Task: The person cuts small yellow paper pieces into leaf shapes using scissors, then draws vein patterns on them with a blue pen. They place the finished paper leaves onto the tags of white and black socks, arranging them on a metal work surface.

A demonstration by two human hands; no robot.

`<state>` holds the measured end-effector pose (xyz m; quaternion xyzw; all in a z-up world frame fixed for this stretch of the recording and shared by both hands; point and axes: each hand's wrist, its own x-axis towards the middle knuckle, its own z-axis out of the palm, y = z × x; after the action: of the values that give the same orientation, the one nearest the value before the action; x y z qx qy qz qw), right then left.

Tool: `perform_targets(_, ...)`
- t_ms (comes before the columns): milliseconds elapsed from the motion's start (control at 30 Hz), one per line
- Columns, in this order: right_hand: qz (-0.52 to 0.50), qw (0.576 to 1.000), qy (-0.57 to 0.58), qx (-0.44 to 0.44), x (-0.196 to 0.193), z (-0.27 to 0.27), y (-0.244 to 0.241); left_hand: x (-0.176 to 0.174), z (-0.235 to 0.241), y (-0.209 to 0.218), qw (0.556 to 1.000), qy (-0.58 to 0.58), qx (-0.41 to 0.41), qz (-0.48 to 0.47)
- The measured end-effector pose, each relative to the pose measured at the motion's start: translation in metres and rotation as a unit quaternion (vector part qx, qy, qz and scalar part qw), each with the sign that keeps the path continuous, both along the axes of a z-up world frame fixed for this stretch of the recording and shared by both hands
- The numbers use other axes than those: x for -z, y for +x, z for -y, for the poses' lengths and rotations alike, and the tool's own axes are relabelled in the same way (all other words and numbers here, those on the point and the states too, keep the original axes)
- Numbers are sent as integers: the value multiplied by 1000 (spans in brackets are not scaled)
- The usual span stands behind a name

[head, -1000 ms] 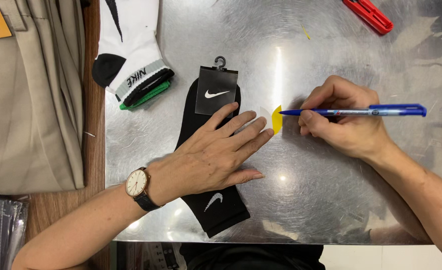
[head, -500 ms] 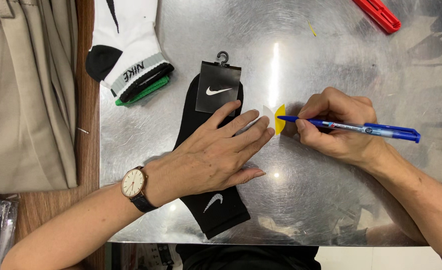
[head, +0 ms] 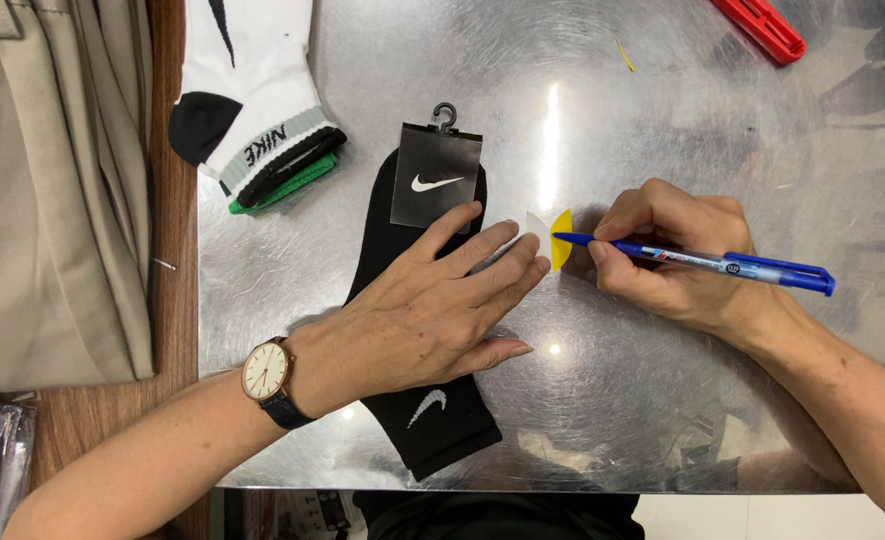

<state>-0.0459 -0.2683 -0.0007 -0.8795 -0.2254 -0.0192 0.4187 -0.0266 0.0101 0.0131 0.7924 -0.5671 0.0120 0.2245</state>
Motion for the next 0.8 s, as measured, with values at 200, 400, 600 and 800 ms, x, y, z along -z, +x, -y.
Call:
perform_targets(200,5,1000,8,15,1,-1,-1,-1,0,0,1000,1,-1,-2)
perform_targets(400,24,999,3,27,1,-1,0,-2,0,-1,1000,2,-4,-2)
perform_targets(600,33,998,-9,48,0,-1,-2,-1,0,-1,1000,4,-5,-2)
perform_targets(800,38,997,-13,62,0,0,-2,-1,0,-2,1000,4,-5,0)
